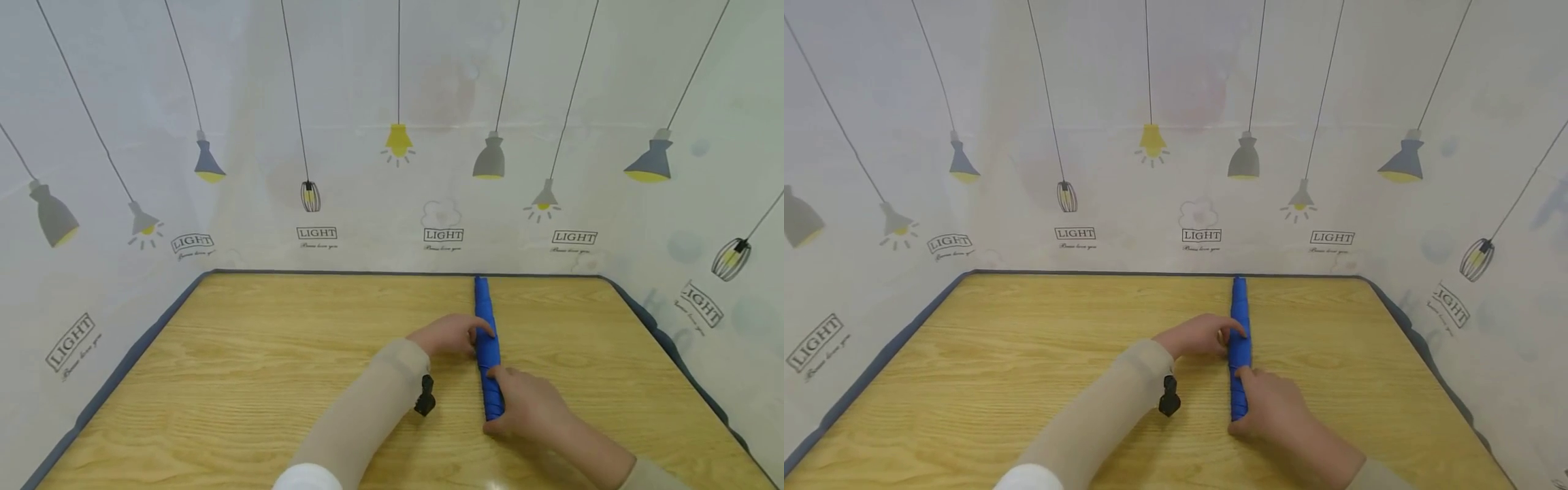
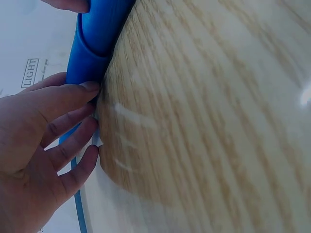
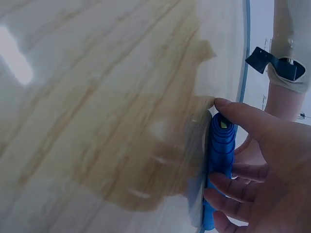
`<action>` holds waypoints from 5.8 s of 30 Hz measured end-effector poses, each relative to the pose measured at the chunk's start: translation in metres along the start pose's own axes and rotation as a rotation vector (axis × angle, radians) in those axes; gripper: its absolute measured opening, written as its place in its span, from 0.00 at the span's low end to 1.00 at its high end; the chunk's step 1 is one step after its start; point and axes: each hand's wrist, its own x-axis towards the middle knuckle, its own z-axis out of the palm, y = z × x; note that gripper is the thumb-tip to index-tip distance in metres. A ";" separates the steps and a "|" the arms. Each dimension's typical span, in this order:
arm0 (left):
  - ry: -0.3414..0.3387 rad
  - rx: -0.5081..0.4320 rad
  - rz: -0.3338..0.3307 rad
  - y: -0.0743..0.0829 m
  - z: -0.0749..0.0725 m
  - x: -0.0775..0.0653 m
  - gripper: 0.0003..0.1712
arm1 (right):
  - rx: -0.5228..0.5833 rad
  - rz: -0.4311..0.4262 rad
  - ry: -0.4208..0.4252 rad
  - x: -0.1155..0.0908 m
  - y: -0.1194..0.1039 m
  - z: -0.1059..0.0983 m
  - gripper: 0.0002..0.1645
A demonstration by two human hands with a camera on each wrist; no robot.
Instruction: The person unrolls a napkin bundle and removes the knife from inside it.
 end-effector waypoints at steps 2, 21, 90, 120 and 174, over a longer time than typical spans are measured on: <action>0.002 0.003 0.007 -0.002 0.001 0.001 0.28 | -0.021 -0.009 0.005 0.000 -0.001 0.001 0.53; 0.006 -0.011 -0.011 -0.003 -0.001 0.001 0.26 | -0.143 -0.240 0.016 -0.002 0.003 0.001 0.23; -0.053 0.260 -0.054 0.046 0.012 0.020 0.32 | 0.041 -0.649 0.088 -0.053 0.076 -0.008 0.17; -0.059 0.449 0.062 0.071 0.006 0.008 0.23 | -0.148 -0.455 0.333 -0.008 0.117 -0.033 0.13; -0.321 0.676 0.475 0.119 0.034 -0.049 0.22 | 0.104 -0.276 -0.136 0.025 0.131 -0.024 0.34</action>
